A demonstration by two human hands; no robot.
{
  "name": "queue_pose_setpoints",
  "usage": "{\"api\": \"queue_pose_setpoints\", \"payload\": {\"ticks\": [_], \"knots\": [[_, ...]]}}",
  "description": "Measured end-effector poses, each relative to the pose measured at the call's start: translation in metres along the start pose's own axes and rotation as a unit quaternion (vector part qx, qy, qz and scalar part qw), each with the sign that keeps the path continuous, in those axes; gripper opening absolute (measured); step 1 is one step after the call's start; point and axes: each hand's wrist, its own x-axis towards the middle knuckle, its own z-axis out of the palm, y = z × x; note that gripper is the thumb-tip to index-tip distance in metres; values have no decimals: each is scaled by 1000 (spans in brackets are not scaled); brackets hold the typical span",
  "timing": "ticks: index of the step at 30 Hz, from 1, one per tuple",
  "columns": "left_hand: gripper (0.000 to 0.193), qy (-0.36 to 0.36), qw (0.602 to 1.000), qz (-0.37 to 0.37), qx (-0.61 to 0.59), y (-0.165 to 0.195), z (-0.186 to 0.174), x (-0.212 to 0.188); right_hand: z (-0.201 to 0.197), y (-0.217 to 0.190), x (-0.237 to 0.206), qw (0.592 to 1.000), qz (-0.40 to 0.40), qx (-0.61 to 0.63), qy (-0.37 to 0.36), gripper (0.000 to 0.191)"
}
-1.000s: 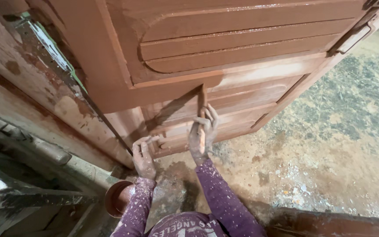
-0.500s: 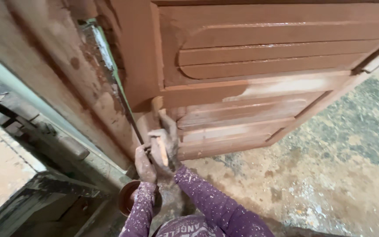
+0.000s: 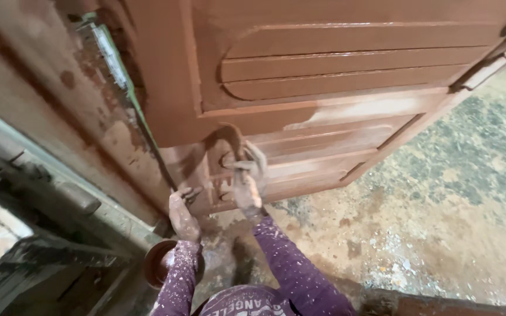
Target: The person paints a wooden door with a reddish-brown coating, using a brush to cover the recessed panels, rails, and edges, dipping the brush into a small bowl of paint and steadying the door with the other hand while working across different sections of the door.
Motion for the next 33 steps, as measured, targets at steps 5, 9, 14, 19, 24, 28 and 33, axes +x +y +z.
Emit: {"api": "queue_pose_setpoints", "payload": {"ticks": [5,9,14,19,24,28,33], "knots": [[41,-100,995,22,16,-10,33,5,-53,-16,37,944,-153,-290,43,24],[41,-147,989,11,0,-9,55,16,-73,-23,41,949,-132,-277,73,22],[42,-170,984,31,-30,-4,72,11,-86,-8,37,926,-162,-319,119,22],[44,-147,989,11,26,-9,82,-5,-76,16,43,961,-146,-210,107,21],[43,-155,986,31,-51,-16,87,-15,-72,16,35,960,-129,-239,63,19],[41,-151,981,90,-78,-21,96,-15,-94,8,29,970,-144,-197,-21,19],[48,-137,990,33,-3,-21,104,-24,-122,10,50,952,-163,-259,9,21]]}}
